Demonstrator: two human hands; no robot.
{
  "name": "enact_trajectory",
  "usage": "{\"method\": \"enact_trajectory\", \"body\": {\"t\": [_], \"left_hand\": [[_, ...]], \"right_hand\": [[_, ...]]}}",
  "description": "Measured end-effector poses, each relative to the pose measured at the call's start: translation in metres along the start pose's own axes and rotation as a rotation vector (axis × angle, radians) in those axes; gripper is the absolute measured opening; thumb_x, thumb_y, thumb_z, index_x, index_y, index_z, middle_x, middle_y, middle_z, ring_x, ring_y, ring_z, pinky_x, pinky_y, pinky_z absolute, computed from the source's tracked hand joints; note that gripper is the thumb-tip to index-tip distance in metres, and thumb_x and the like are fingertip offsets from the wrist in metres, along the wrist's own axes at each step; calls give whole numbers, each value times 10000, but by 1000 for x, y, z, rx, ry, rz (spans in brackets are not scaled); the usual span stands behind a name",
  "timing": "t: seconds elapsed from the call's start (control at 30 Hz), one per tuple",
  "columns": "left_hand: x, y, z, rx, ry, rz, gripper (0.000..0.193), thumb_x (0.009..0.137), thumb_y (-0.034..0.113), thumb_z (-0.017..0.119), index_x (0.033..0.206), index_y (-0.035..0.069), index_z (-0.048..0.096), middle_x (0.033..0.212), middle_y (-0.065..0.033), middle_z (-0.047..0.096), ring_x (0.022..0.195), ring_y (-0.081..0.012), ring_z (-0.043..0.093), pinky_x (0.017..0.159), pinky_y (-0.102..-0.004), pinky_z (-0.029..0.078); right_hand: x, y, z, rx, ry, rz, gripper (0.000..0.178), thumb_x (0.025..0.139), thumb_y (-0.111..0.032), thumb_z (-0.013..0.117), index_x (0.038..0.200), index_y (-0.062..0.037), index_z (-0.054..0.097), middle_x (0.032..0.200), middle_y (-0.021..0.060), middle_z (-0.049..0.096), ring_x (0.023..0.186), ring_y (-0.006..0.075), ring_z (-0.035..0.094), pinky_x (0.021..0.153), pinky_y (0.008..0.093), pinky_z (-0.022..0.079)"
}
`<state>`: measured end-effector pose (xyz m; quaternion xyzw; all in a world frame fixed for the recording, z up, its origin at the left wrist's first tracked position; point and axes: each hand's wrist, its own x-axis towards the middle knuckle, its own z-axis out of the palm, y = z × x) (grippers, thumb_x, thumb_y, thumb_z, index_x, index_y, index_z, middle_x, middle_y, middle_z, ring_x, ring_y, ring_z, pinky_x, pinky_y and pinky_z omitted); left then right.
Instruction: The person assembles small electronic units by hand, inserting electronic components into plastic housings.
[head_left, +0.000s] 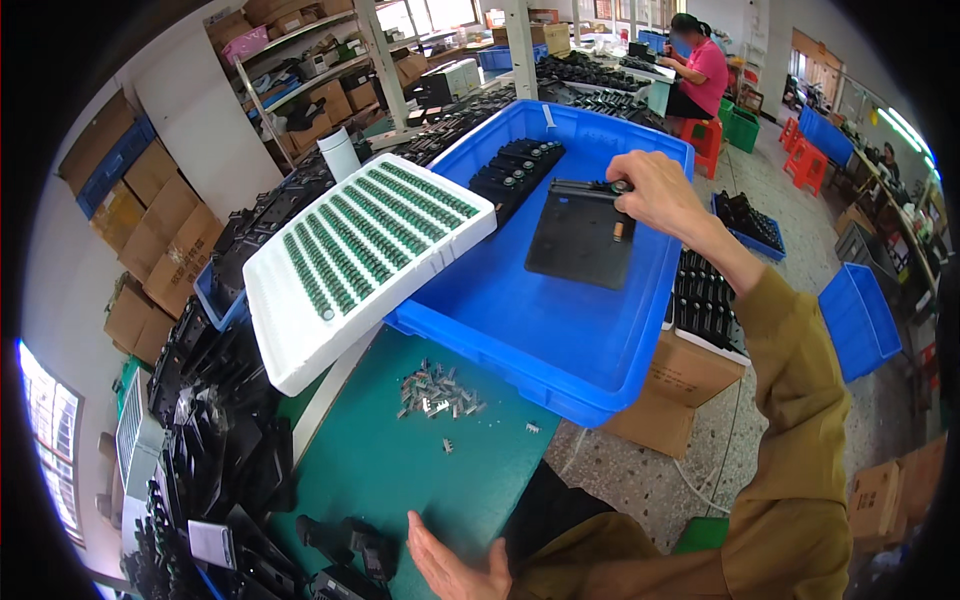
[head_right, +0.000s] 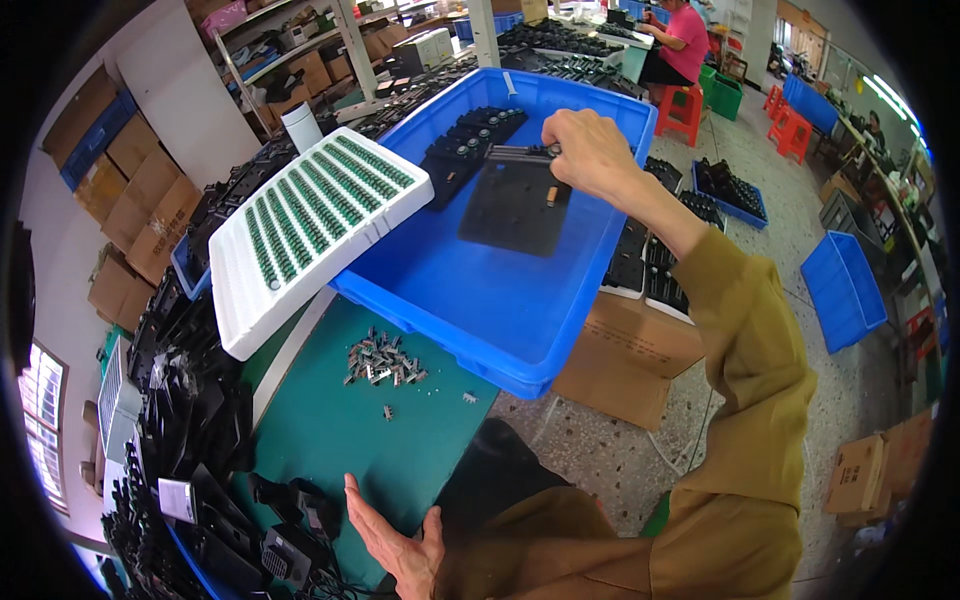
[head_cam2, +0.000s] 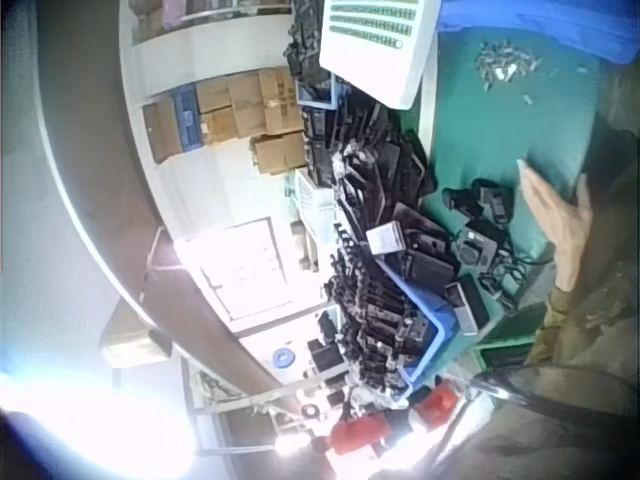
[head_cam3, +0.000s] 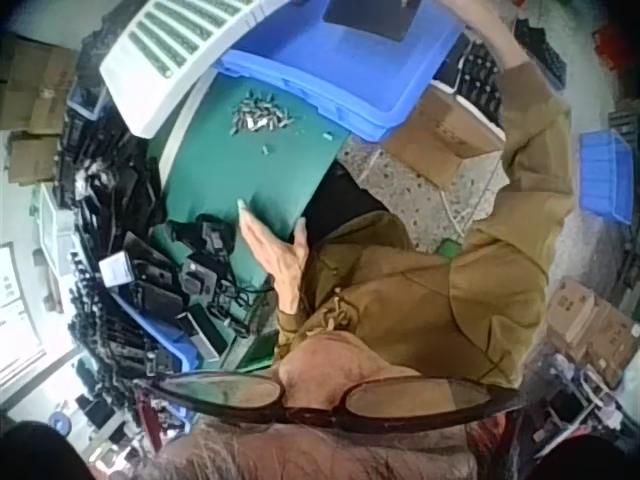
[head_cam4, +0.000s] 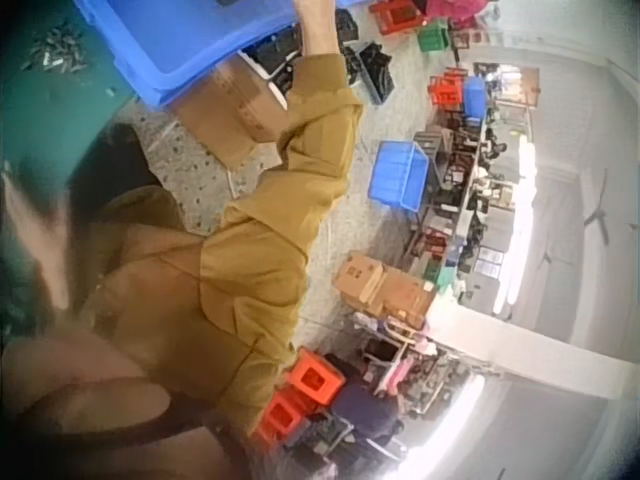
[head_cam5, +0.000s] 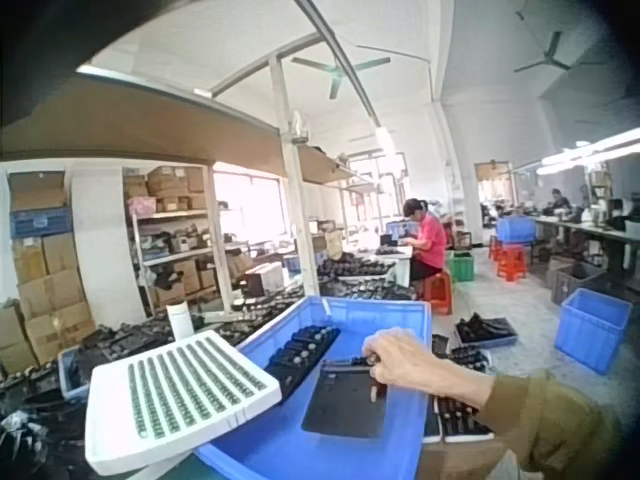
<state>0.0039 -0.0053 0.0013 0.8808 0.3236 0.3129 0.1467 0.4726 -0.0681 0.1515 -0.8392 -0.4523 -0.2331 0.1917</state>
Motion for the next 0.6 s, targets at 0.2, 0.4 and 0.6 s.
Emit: {"method": "enact_trajectory", "body": {"t": [0.2, 0.4, 0.6], "left_hand": [[7, 9, -6, 99, -76, -5, 968, 857, 316, 773, 1539, -100, 227, 1509, -354, 360, 1296, -550, 429, 1081, -552, 397], [10, 12, -7, 112, -95, -54, 948, 862, 335, 765, 1534, -96, 255, 1500, -339, 382, 1301, -535, 435, 1090, -564, 385], [7, 8, -5, 138, -139, -93, 962, 861, 343, 763, 1552, -67, 234, 1523, -318, 367, 1345, -520, 400, 1128, -569, 344]], "right_hand": [[51, 18, 62, -37, -134, 110, 252, 680, -102, 713, 923, -37, 691, 990, 155, 703, 943, 380, 661, 820, 472, 516], [81, -25, 116, 33, -175, 212, 228, 761, -92, 735, 974, -15, 702, 1045, 222, 719, 1005, 421, 698, 850, 481, 584], [99, -60, 147, 38, -211, 400, 279, 765, -130, 765, 1024, -36, 719, 1104, 202, 719, 1021, 434, 698, 846, 470, 592]]}}
